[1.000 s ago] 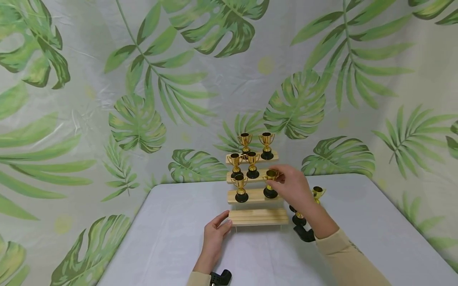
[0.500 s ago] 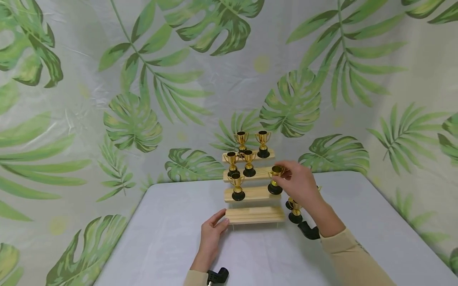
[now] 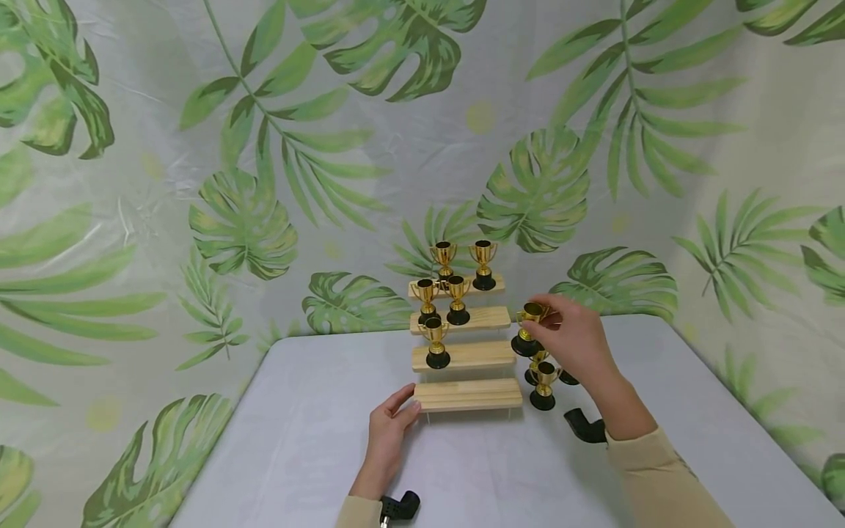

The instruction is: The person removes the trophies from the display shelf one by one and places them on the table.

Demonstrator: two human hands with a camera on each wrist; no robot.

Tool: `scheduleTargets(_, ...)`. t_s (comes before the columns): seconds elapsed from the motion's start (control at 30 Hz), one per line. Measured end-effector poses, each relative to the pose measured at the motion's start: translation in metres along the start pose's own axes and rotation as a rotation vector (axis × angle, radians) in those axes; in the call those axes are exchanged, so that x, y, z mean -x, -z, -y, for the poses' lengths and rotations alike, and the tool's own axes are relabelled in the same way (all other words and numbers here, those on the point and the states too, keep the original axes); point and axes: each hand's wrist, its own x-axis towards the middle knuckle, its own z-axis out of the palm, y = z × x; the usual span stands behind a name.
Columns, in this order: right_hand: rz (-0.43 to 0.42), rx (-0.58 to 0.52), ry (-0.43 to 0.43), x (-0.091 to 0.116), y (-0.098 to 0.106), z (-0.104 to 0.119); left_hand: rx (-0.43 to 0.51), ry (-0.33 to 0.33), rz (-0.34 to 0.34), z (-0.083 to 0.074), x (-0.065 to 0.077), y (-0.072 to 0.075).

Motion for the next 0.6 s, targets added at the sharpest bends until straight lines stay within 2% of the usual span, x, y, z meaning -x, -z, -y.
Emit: scheduleTargets(0.6, -0.047, 0.041, -0.049, 0.009, 0.017, -0.023, 0.003, 0.000, 0.004, -0.001, 0.002, 0.000)
